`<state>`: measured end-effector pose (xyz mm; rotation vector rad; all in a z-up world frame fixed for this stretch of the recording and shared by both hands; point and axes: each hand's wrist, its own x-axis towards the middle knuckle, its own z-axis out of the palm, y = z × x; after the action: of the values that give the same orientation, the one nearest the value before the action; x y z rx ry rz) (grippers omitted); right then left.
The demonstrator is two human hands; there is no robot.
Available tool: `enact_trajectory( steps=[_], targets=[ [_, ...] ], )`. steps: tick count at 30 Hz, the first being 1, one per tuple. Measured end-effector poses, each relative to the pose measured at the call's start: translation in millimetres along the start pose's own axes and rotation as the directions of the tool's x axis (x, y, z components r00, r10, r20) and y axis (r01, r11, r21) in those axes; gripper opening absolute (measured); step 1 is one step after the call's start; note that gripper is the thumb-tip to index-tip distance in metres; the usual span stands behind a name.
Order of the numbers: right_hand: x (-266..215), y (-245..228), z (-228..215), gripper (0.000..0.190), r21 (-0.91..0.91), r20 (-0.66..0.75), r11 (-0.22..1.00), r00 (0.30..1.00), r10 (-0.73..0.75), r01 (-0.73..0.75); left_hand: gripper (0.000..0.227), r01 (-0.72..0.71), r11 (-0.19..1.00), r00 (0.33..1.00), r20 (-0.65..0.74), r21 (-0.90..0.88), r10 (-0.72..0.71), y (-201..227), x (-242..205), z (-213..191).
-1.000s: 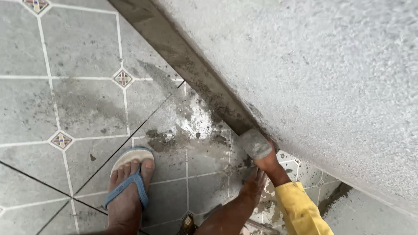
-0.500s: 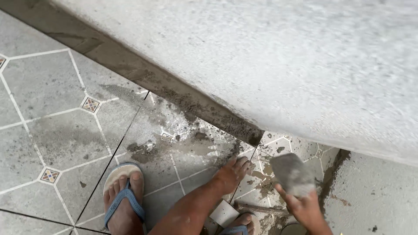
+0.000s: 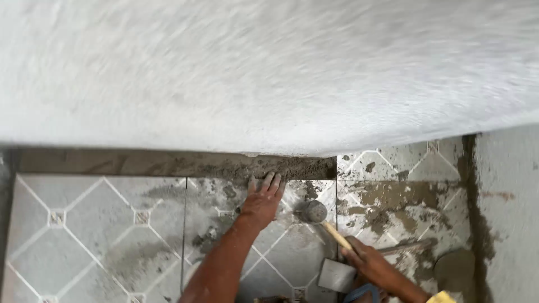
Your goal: Installing tiles on a floor using mortar and a rubber mallet.
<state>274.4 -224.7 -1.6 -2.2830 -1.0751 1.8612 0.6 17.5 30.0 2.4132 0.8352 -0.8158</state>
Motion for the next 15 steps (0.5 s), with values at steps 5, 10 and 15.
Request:
enact_trajectory(
  steps=[5, 10, 15],
  targets=[
    [-53, -60, -26, 0.049, -0.298, -0.026, 0.954, 0.998, -0.051, 0.041, 0.086, 0.007, 0.998, 0.998, 0.068, -0.061, -0.003, 7, 10, 5],
    [-52, -42, -25, 0.055, -0.285, -0.037, 0.895, 0.929, -0.368, 0.343, 0.085, -0.004, 0.998, 0.998, 0.066, -0.070, 0.008, 14, 1, -10],
    [-12, -24, -24, 0.056, -0.443, -0.030, 0.877, 0.974, -0.223, 0.187, 0.089, 0.020, 1.000, 0.994, 0.107, -0.013, -0.019, 13, 15, -2]
  ],
)
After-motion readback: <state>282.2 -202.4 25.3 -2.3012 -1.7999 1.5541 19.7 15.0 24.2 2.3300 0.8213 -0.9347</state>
